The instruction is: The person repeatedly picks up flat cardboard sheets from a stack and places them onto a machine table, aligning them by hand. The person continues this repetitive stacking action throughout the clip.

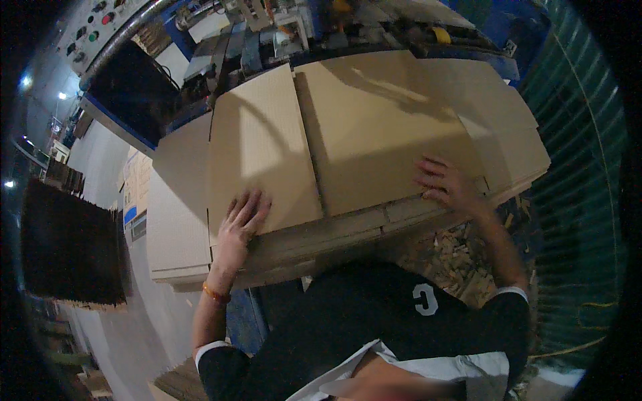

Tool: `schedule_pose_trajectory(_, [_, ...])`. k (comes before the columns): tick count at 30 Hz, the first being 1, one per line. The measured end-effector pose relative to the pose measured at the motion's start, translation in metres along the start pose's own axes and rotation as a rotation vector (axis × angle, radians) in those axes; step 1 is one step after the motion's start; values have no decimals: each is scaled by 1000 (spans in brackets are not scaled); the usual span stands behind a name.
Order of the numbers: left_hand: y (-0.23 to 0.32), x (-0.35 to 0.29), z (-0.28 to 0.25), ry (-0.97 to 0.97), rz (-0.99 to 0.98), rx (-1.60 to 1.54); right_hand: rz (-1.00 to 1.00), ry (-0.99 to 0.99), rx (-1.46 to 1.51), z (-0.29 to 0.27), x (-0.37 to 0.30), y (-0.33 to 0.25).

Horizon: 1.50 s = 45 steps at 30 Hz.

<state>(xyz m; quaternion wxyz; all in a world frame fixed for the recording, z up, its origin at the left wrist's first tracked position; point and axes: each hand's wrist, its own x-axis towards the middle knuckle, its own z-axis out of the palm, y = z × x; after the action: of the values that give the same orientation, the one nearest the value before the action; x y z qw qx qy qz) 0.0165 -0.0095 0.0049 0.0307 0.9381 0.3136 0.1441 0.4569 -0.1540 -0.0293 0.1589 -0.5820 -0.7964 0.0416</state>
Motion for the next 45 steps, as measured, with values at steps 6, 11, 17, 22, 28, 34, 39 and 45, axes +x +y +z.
schedule_pose_trajectory(6, [-39,64,20,199,45,-67,45,82,-80,-10,58,46])
schedule_pose_trajectory(11, [-87,132,37,261,4,-5,293,11,-98,-9,116,95])
schedule_pose_trajectory(17, [-116,182,39,354,-205,184,569,131,-430,16,165,100])
schedule_pose_trajectory(22, [-128,91,9,452,-426,157,691,602,-256,-6,74,76])
schedule_pose_trajectory(28, [-149,-83,-1,995,-1021,458,1400,893,-417,8,-78,87])
schedule_pose_trajectory(34, [-173,-138,31,982,-1323,411,1410,888,-240,8,-84,96])
schedule_pose_trajectory(39, [-173,-149,23,1373,-1120,305,669,1928,163,-24,-66,103])
schedule_pose_trajectory(45, [-185,-170,2,1191,-405,5,896,1668,710,-98,-73,76])
